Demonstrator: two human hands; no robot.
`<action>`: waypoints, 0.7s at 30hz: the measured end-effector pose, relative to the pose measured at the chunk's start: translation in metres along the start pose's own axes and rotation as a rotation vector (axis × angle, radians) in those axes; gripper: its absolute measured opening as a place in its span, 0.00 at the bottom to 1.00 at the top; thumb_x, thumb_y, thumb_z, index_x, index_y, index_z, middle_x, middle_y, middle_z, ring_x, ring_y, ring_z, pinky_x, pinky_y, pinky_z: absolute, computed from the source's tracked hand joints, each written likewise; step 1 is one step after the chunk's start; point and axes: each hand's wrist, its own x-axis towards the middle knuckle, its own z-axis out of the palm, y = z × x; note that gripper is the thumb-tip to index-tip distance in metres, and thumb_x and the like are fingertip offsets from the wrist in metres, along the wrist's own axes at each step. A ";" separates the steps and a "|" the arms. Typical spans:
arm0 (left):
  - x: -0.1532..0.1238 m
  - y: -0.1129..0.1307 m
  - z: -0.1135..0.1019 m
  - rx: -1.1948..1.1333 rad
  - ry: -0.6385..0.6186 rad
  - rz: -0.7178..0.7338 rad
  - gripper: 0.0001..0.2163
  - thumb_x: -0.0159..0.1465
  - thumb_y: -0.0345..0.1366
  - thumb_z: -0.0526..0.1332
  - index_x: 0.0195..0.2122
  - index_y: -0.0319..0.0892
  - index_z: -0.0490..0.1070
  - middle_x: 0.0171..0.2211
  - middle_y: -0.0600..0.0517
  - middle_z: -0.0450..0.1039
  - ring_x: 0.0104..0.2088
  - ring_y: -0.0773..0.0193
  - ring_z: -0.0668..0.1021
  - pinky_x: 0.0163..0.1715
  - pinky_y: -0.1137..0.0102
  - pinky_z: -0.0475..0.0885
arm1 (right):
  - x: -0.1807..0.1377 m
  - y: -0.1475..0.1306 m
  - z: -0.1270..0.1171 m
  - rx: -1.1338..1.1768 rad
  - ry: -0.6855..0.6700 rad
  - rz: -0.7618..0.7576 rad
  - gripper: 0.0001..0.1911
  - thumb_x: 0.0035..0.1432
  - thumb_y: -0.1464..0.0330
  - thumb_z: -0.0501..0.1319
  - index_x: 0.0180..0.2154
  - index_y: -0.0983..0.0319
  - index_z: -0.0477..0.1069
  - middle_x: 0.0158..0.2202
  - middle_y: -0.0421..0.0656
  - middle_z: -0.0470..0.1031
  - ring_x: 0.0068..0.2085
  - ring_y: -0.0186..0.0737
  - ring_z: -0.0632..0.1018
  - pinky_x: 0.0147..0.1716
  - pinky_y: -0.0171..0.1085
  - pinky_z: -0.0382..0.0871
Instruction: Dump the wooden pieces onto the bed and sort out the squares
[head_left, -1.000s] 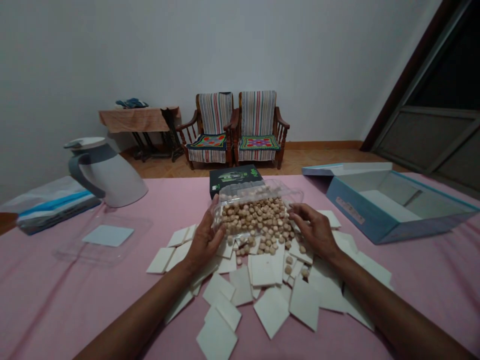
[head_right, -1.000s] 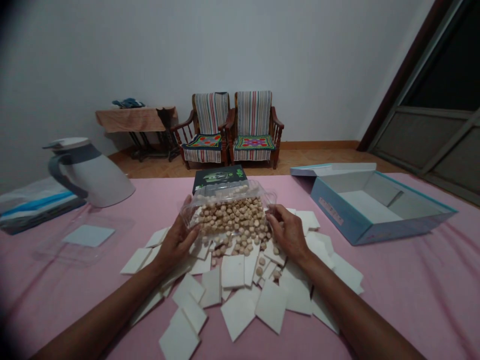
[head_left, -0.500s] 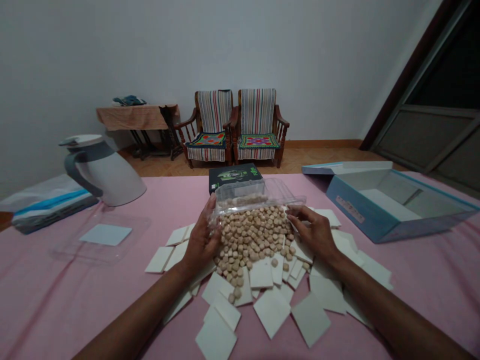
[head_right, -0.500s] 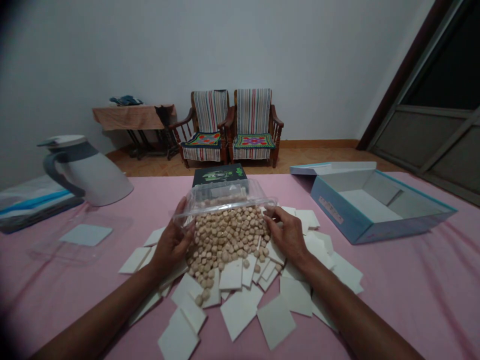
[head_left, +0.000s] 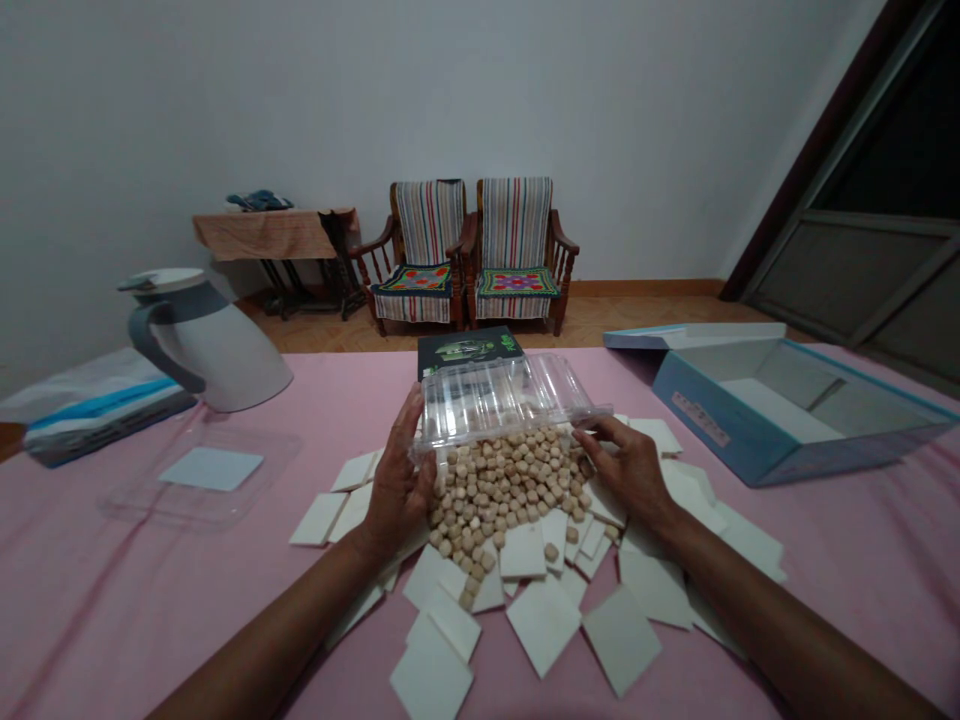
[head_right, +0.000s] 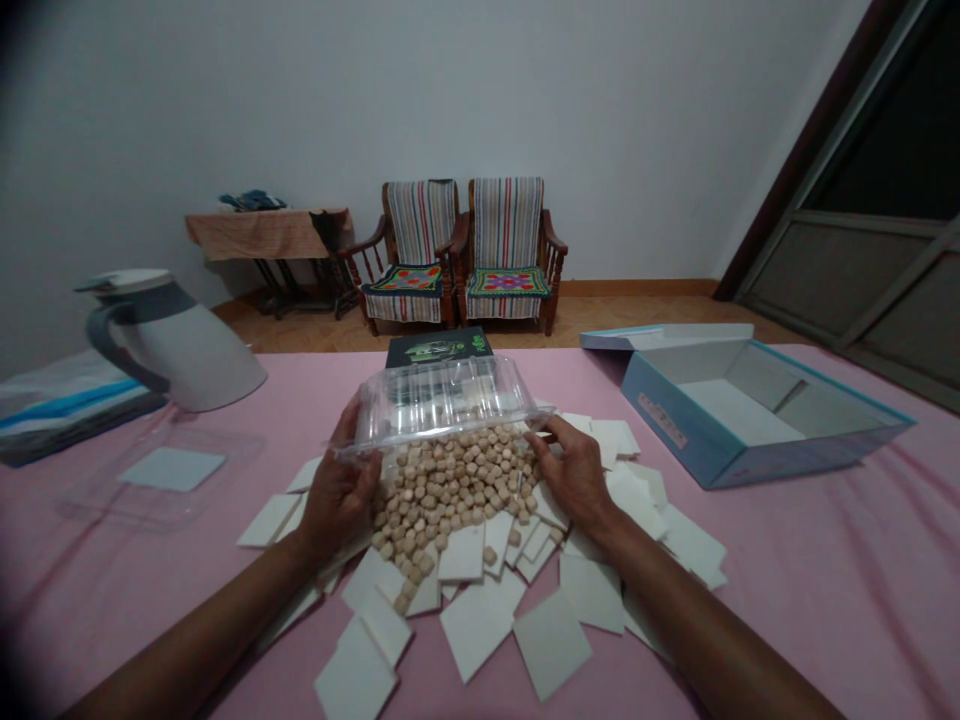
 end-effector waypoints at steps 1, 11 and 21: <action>0.000 0.000 -0.001 -0.003 -0.004 0.008 0.28 0.67 0.35 0.54 0.67 0.51 0.48 0.68 0.50 0.48 0.67 0.54 0.55 0.66 0.55 0.51 | 0.000 -0.001 0.000 -0.011 -0.001 -0.015 0.11 0.60 0.63 0.58 0.37 0.62 0.74 0.34 0.43 0.79 0.34 0.41 0.79 0.33 0.36 0.71; 0.002 0.007 -0.001 -0.111 0.029 0.057 0.28 0.68 0.35 0.53 0.67 0.53 0.46 0.69 0.52 0.44 0.68 0.55 0.51 0.67 0.56 0.49 | -0.001 -0.003 0.002 -0.044 0.028 -0.049 0.09 0.61 0.64 0.56 0.37 0.61 0.72 0.33 0.42 0.78 0.35 0.41 0.79 0.35 0.35 0.70; 0.001 0.006 0.004 -0.167 0.203 -0.088 0.25 0.67 0.39 0.56 0.65 0.48 0.54 0.69 0.49 0.43 0.68 0.55 0.51 0.67 0.61 0.47 | 0.000 -0.002 0.004 -0.040 0.026 -0.038 0.11 0.61 0.66 0.55 0.45 0.61 0.69 0.41 0.46 0.78 0.40 0.42 0.80 0.39 0.39 0.72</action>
